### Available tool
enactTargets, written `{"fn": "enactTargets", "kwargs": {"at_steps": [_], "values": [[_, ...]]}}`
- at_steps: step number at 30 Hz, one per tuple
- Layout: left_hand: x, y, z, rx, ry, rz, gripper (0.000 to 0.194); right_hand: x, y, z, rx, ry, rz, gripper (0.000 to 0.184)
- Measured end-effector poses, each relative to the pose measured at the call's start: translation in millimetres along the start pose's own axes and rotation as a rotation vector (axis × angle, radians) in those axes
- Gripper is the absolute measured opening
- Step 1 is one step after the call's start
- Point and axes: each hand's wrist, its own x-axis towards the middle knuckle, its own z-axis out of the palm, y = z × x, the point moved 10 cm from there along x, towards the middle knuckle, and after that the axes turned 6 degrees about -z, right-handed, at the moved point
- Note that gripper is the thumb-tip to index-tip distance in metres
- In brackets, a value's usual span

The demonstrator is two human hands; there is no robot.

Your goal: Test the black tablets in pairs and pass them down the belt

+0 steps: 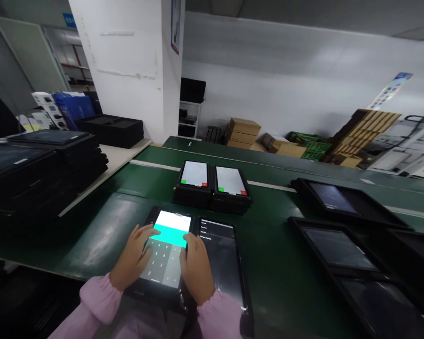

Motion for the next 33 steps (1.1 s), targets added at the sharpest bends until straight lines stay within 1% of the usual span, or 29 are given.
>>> {"fn": "enactTargets", "kwargs": {"at_steps": [2,4,8,10,12,15,18,23,29,33], "values": [[-8.9,-13.3,-9.7,-0.012,0.055,-0.06,0.041,-0.2,-10.2,5.1,0.022,-0.021,-0.02,0.032],[-17.8,-21.5,-14.0,-0.023,0.089,-0.095,0.039,0.5,-25.7,13.8,0.047,-0.04,-0.064,0.033],[-29.7,-26.1,-10.4,-0.03,0.092,-0.112,0.035,0.5,-55.2,37.0,0.031,-0.115,-0.165,0.041],[-32.3,-25.0,-7.2,-0.022,0.088,-0.102,0.035,-1.0,-59.4,44.6,0.009,-0.155,-0.192,0.042],[-32.9,-23.2,-1.7,-0.012,0.062,-0.083,0.037,-1.6,-52.3,41.7,-0.006,-0.133,-0.175,0.039],[-31.9,-23.1,9.0,-0.007,-0.003,-0.072,0.039,-0.6,-27.4,25.2,-0.058,-0.024,-0.075,0.034],[-31.5,-27.5,11.6,-0.023,-0.005,-0.092,0.038,1.8,-10.3,19.9,-0.104,0.005,-0.002,0.031],[-34.4,-35.2,6.1,-0.068,0.05,-0.114,0.036,4.5,-15.9,30.1,-0.088,-0.033,-0.046,0.033],[-37.3,-39.4,4.6,-0.118,0.078,-0.131,0.036,-1.2,-3.2,21.2,-0.128,0.005,0.04,0.033],[-38.3,-44.5,4.6,-0.125,0.106,-0.141,0.034,1.7,-12.7,27.9,-0.093,-0.054,-0.019,0.034]]}}
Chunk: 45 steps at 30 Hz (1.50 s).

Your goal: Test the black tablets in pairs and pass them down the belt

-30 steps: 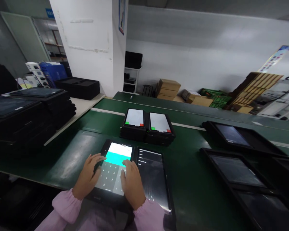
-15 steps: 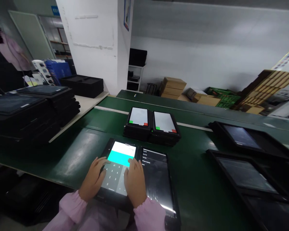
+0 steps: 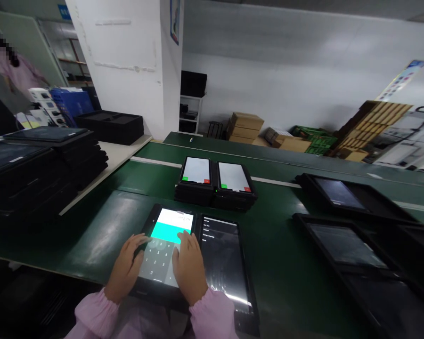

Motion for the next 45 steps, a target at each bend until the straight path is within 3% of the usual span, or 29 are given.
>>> {"fn": "enactTargets", "kwargs": {"at_steps": [5,12,16,19,26,32,35,38,41,45], "values": [[-0.1,-6.7,-1.3,-0.032,0.024,-0.039,0.033,-2.9,9.3,-13.1,0.055,0.033,0.061,0.034],[0.6,-14.6,0.1,-0.105,0.017,-0.131,0.034,-31.5,72.4,-58.7,0.077,0.095,0.22,0.036],[2.9,-13.9,-0.7,-0.123,0.013,-0.155,0.034,-46.7,103.0,-74.1,0.088,0.101,0.331,0.039],[4.0,-15.1,0.4,-0.114,-0.006,-0.181,0.034,-48.2,110.9,-77.2,0.103,0.091,0.354,0.04],[9.1,-20.7,-0.1,-0.085,0.009,-0.201,0.035,-22.7,105.0,-70.1,0.103,0.05,0.242,0.04],[16.0,-26.3,1.0,-0.123,-0.035,-0.244,0.04,-15.3,108.5,-61.6,0.094,-0.063,0.217,0.043],[28.2,-24.6,4.0,-0.125,-0.098,-0.228,0.045,-29.8,129.2,-79.5,0.147,0.036,0.296,0.045],[48.4,-14.9,8.4,-0.08,-0.135,-0.163,0.046,-55.8,163.6,-95.7,0.267,0.174,0.462,0.05],[68.7,-4.9,14.0,-0.052,-0.13,-0.108,0.042,-84.2,194.5,-97.5,0.465,0.335,0.669,0.056],[80.6,1.1,21.3,-0.021,-0.093,-0.06,0.037,-103.4,205.8,-89.5,0.608,0.444,0.814,0.056]]}}
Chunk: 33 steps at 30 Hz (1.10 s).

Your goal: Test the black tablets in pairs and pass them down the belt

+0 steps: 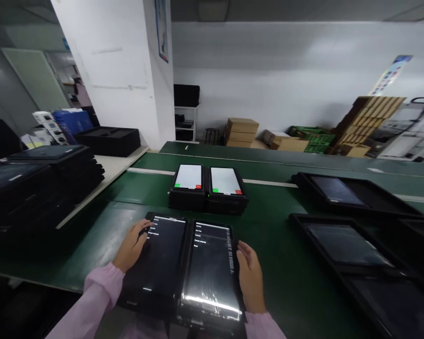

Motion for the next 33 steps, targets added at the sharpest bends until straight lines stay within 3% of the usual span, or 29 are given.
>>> {"fn": "enactTargets", "kwargs": {"at_steps": [4,10,13,23,33], "values": [[-3.6,-3.4,7.5,-0.022,-0.028,-0.002,0.035,-2.8,-2.1,3.3,-0.065,-0.037,-0.031,0.058],[-3.6,-27.7,-1.8,-0.194,0.077,-0.159,0.039,0.6,0.2,-2.6,-0.185,-0.025,-0.08,0.047],[-0.3,-34.7,0.0,-0.193,0.073,-0.208,0.039,1.9,1.1,-2.6,-0.204,-0.036,-0.099,0.043],[5.3,-32.8,2.9,-0.206,0.02,-0.247,0.041,1.5,-5.0,-4.0,-0.221,-0.029,-0.141,0.041],[1.5,-35.4,3.3,-0.265,0.036,-0.256,0.039,-1.2,1.2,-7.0,-0.229,-0.043,-0.079,0.045]]}}
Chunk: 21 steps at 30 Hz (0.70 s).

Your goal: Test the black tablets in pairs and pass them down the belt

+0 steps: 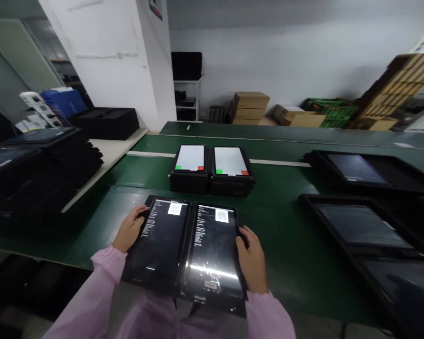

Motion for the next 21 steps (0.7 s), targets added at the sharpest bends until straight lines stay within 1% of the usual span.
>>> {"fn": "enactTargets", "kwargs": {"at_steps": [5,9,18,21], "values": [[-4.6,-2.1,-0.3,0.014,0.007,-0.001,0.038,-2.2,12.0,1.8,0.0,-0.031,0.075,0.054],[-5.8,-2.5,0.2,0.015,0.001,-0.003,0.039,-3.2,11.9,0.0,-0.01,-0.03,0.1,0.052],[-5.8,1.5,0.5,0.037,-0.011,0.011,0.04,-2.6,7.7,0.2,-0.009,-0.015,0.084,0.05],[-5.3,4.9,0.8,0.068,-0.003,0.04,0.045,0.1,4.5,1.1,0.009,-0.005,0.048,0.049]]}}
